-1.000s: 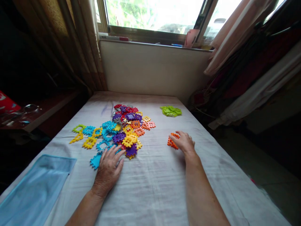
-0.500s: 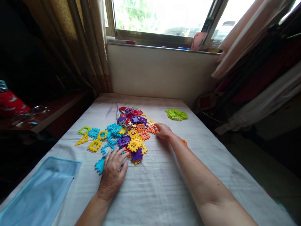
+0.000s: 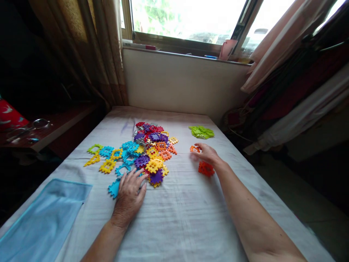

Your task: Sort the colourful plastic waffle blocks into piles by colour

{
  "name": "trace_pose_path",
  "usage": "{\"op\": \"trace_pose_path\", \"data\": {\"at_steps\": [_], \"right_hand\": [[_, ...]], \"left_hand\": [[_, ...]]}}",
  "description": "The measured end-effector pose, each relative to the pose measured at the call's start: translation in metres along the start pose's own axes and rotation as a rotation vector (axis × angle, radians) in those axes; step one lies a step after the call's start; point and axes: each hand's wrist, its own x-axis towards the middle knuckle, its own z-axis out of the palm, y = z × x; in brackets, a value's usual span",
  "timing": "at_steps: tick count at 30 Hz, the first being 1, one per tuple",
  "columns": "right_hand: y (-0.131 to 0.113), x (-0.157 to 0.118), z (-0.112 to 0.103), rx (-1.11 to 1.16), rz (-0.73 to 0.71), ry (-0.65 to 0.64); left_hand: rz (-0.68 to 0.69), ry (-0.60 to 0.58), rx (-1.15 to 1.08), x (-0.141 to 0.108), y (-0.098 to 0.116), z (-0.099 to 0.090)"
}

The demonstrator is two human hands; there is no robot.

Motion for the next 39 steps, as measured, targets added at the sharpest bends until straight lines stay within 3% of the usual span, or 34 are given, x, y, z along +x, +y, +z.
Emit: {"op": "trace_pose_path", "data": {"at_steps": [6, 12, 16, 21, 26, 34, 39], "right_hand": [[0.039, -0.016, -0.014, 0.032, 0.154, -0.03], [0.049, -0.025, -0.018, 0.074, 0.178, -0.127], [0.023, -0.017, -0.016, 0.008, 0.061, -0.071], [-0.048, -0.004, 0.001, -0.029, -0.129, -0.09], [-0.097, -0.001, 0.022, -0.071, -0.088, -0.066], [-0.105, 0.001, 0.028, -0.082, -0.001, -0.05], [-0.087, -0.011, 0.021, -0.052, 0.041, 0.012]], "left_hand": [[0.016, 0.008, -0.022, 0.0, 0.001, -0.001], [0.005, 0.003, -0.028, 0.0, 0.001, -0.001], [-0.004, -0.007, -0.029, 0.0, 0.0, -0.001], [0.006, -0.005, -0.022, 0.001, 0.0, -0.001], [0.011, 0.004, -0.022, 0.001, 0.001, -0.002], [0.018, 0.0, -0.025, 0.0, 0.001, -0.003], [0.016, -0.003, -0.023, 0.0, 0.0, -0.002]]}}
